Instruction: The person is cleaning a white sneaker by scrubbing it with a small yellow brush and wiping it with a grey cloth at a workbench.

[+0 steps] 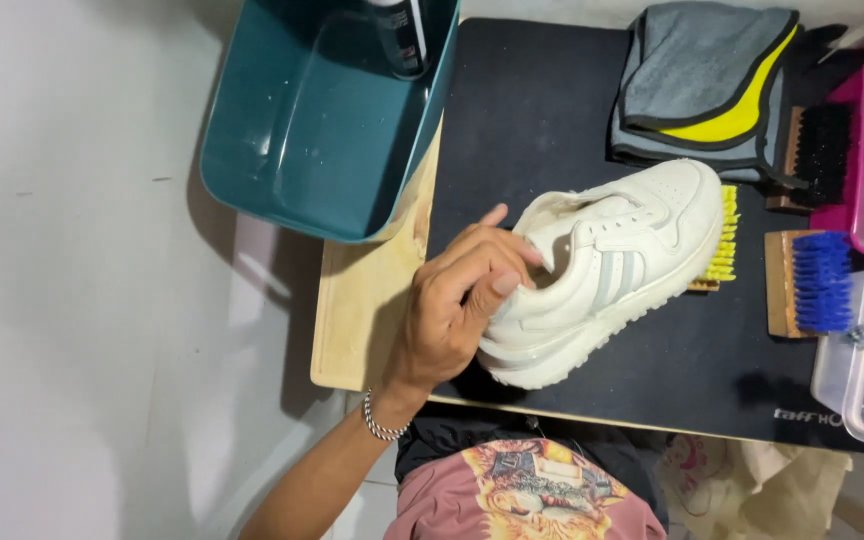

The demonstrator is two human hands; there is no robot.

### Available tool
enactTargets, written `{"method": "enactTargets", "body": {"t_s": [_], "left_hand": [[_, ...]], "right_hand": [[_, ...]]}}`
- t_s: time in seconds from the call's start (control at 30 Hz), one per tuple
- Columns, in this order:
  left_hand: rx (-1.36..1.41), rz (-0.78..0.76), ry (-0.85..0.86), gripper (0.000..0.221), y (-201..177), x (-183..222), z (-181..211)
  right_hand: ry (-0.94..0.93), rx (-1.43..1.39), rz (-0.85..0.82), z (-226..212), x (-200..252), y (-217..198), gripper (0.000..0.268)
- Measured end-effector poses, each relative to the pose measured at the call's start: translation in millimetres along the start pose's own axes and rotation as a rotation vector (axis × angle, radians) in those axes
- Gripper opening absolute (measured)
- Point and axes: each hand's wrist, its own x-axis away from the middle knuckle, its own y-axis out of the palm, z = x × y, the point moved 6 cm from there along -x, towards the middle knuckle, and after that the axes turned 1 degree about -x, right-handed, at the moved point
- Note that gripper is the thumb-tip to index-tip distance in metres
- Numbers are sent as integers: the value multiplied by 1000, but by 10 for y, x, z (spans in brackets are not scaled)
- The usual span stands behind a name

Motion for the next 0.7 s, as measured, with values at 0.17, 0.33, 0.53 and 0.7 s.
{"method": "enactTargets", "body": {"t_s": [0.17,0.33,0.53,0.7], "left_hand": [[136,87,-135,48,161,-40,-35],[355,103,-285,35,273,9,-124],[351,189,-284,34,292,191,-234],[301,142,-254,32,298,263,-227]], "right_hand": [[-344,35,41,-1719,164,284,11],[-479,-32,15,-2418,60,424,14],[-615,53,-43,-2726,-56,549,12],[-838,112,-47,-2888,-88,676,9]]}}
